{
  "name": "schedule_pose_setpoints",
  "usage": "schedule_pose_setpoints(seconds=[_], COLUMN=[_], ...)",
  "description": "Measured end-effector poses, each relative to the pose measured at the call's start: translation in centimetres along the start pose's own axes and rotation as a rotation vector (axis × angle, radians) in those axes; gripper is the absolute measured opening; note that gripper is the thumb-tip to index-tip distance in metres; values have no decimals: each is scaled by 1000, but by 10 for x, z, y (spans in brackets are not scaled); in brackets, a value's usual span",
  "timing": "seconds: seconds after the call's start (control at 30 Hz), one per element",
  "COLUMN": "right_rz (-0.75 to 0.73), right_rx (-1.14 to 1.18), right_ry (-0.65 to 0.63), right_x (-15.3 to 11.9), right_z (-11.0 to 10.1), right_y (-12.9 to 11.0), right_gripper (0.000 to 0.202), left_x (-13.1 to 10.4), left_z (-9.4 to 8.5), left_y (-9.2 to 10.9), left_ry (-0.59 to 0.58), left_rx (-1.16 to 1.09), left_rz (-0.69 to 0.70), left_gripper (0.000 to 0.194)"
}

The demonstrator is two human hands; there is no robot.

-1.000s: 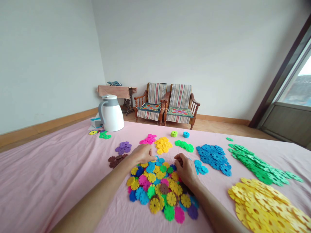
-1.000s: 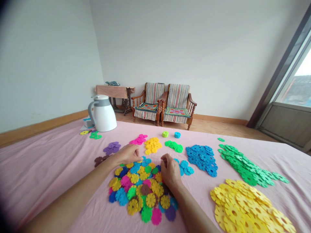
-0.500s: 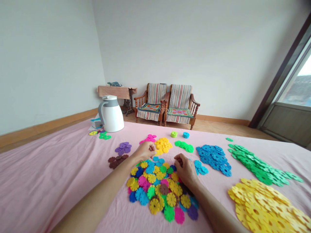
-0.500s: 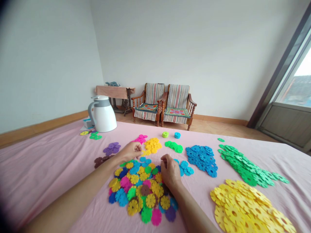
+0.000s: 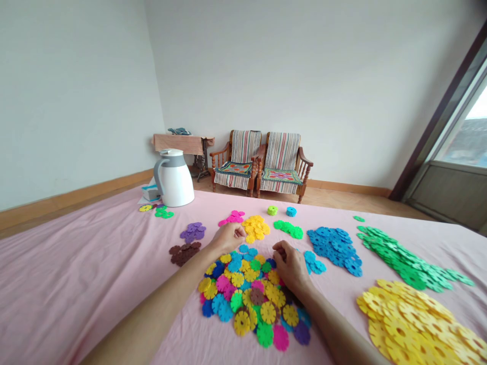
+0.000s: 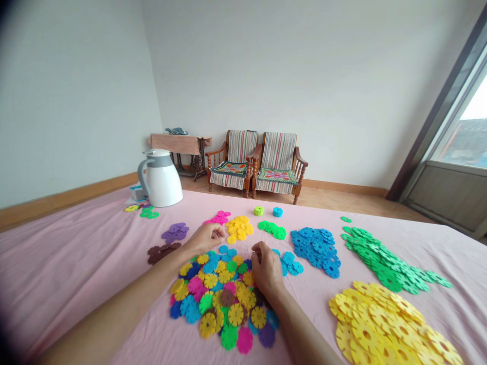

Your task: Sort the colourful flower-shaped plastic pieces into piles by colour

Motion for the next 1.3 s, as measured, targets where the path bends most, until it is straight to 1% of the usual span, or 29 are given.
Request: schedule_pose_setpoints(seconds=[0.1,0.23,0.37,0.43,0.57,0.67,0.77,0.83,0.9,0.97,1.03,1.1,1.2,1.3], right_rz=[-1,-5,-3,-3,-72,-119,-68,-41,-40,-38,-9,55,174,239], right_rx=[19,20,9,7,12,76,182,252,278,241,150,29,-160,-243], right_ry=[11,13,5,7,32,39,38,21,32,87,155,184,146,121], right_x=[0,0,0,0,-2,-5,-9,-10,-8,-2,5,12,20,22], right_z=[0,0,0,-1,-5,-6,-5,-6,-11,-20,-32,-43,-55,-63], right_y=[-1,-1,-1,-2,-14,-28,-39,-44,-45,-43,-35,-23,-2,13], right_gripper=[14,14,14,14,16,17,17,15,14,17,21,24,23,22], left_x=[-4,-8,-7,-6,-6,-10,-16,-19,-19,-17,-16,-18,-31,-50], left_z=[4,10,11,9,6,6,8,9,8,5,1,-4,-12,-21], left_y=[-3,-8,-10,-7,8,25,40,45,47,45,43,41,40,36], left_ry=[-50,-59,-73,-87,-120,-178,-253,-282,-261,-192,-120,-75,-53,-17], left_rx=[48,98,85,56,-29,-200,-427,-495,-486,-438,-412,-411,-376,-267], left_rz=[16,44,59,57,70,86,87,85,79,66,60,69,94,106], left_gripper=[6,12,17,16,10,9,11,12,12,12,10,8,6,7])
Point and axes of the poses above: each hand's wrist, its own x-axis towards the middle knuckle, its own z-axis out of the palm, y = z × x, the point moved 2 cm from there along x, towards the middle knuckle, and after that the axes turned 1 degree about y, right-handed, at the moved point
